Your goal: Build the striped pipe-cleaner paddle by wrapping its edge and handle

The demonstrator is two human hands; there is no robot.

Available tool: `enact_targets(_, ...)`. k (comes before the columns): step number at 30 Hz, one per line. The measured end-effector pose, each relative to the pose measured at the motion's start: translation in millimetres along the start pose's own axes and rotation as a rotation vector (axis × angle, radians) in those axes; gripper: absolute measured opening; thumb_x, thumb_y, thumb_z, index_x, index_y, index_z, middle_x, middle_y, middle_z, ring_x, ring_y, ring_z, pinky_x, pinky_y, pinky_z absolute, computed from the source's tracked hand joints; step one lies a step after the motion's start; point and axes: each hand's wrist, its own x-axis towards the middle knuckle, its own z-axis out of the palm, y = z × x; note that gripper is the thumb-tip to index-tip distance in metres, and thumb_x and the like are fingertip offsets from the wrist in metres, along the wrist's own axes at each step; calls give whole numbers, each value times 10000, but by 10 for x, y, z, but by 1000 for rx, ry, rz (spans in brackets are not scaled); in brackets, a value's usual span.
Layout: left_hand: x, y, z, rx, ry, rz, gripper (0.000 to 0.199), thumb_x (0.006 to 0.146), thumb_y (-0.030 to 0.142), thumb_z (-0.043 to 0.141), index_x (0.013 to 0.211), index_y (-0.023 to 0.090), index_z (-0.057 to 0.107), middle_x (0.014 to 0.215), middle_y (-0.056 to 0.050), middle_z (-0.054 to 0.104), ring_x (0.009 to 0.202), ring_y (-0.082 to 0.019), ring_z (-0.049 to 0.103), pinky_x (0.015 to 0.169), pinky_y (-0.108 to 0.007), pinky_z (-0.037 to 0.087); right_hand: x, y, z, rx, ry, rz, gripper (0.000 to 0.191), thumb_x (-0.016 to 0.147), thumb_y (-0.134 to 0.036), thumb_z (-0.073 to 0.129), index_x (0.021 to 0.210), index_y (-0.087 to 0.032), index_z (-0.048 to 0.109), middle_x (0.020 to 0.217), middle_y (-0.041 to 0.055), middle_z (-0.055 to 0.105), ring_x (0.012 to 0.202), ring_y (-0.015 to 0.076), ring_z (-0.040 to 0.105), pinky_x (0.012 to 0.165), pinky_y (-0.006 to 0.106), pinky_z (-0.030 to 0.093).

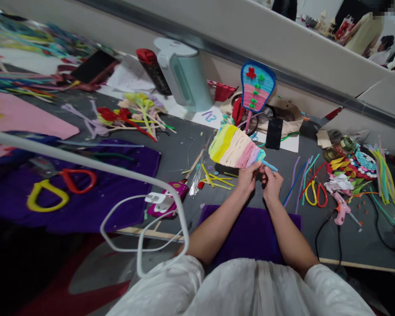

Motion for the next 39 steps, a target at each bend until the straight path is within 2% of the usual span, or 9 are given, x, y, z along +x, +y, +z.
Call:
enact_targets(3,7,-4,11,38,29,99,349,488,220,844,765,133,650,667,-9,661,588,-122,615,629,-261,513,-53,14,-21,-253,-39,-233,321,805,-440,589,850,-160,739,707,31,699,507,101,519,495,234,423)
enact_targets(5,23,-14,8,75,59,190,389,482,235,847,807,133,660,700,-16,671,592,-128,611,630,-275,521,-51,10,-58,-400,-71,-366,323,840,-426,551,915,-177,742,800,46,728,617,143,604,602,274,488)
enact_targets(9,75,-45,-22,200,121,356,413,479,250,837,838,127,676,801,-46,697,677,-154,628,684,-297,534,9,-14,-142,-673,-125,-602,299,887,-358,500,940,-192,743,883,68,731,787,177,652,753,303,498)
enact_targets(15,91,-40,-29,409,151,477,359,523,251,787,846,120,697,855,-68,712,752,-191,649,750,-316,532,71,-46,-236,-984,-122,-801,291,909,-300,468,944,-204,741,810,61,677,744,150,606,710,263,453)
enact_targets(20,85,-11,-47,489,69,515,323,544,237,764,845,134,705,856,-57,716,790,-202,657,799,-330,528,93,-111,-278,-993,-102,-872,240,871,-275,522,938,-206,742,808,65,664,783,160,597,723,270,449)
enact_targets(24,68,19,-44,437,-27,407,366,518,226,778,861,134,691,818,-38,702,712,-178,638,709,-313,538,166,-164,-295,-722,-97,-693,209,836,-301,558,831,-190,736,817,60,688,795,166,615,752,289,473)
enact_targets(29,-10,103,2,366,-160,147,381,513,237,800,852,124,669,703,-35,671,556,-159,595,506,-275,500,252,-223,-297,-221,-95,-155,162,697,-305,661,735,-153,700,678,16,672,614,131,579,610,259,482)
enact_targets(33,-42,149,-9,304,-241,59,440,514,240,819,913,129,670,752,-54,688,580,-164,615,497,-259,487,269,-295,-308,-37,-195,236,127,620,-269,682,676,-158,653,554,-37,594,469,83,491,451,199,407)
enact_targets(39,-61,145,-19,227,-269,18,419,515,218,833,888,135,661,754,-45,680,608,-150,620,538,-252,497,328,-350,-331,179,-352,610,86,667,-213,637,669,-149,579,543,-28,565,425,52,428,402,164,350)
